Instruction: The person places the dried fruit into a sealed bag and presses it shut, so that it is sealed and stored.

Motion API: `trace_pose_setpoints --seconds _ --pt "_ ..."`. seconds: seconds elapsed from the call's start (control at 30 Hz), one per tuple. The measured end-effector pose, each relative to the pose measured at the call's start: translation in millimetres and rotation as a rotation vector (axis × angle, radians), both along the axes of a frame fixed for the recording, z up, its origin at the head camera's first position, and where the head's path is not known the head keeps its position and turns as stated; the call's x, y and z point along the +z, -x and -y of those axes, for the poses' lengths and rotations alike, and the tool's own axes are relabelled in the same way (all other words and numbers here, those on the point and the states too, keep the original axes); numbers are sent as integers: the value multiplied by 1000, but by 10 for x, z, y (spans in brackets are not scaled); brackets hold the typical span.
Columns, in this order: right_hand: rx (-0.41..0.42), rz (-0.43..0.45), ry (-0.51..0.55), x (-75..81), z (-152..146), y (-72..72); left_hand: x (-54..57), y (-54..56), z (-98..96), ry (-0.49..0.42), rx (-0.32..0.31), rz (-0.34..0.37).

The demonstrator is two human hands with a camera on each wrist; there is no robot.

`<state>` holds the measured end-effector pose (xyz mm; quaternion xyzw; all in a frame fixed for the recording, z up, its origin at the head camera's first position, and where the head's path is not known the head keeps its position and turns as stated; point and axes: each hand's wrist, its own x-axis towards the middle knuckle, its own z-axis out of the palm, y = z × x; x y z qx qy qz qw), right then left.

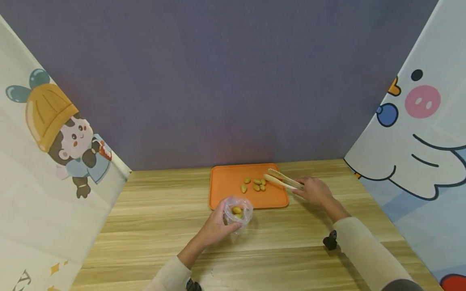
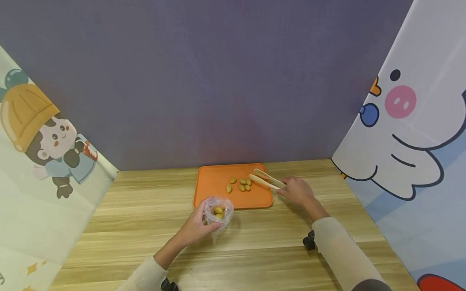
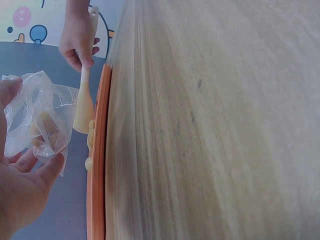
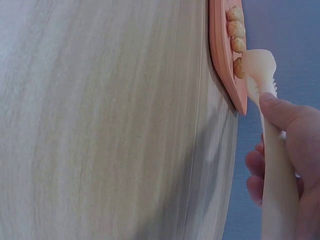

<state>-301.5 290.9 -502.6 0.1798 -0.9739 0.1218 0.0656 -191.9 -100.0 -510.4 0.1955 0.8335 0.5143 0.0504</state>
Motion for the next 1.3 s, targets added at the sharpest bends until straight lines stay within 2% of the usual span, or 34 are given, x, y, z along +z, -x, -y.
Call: trace_pose_setpoints --seconds 0.43,0.77,1.07,1.3 --pt "-11 22 -8 23 36 -10 8 3 0 12 4 18" --pt "-19 43 -8 -24 33 21 -1 8 17 1 1 12" --pt "-21 35 5 -39 29 21 -6 6 21 -1 5 -17" --pt "-23 25 4 -47 28 19 -16 14 25 -1 8 -9"
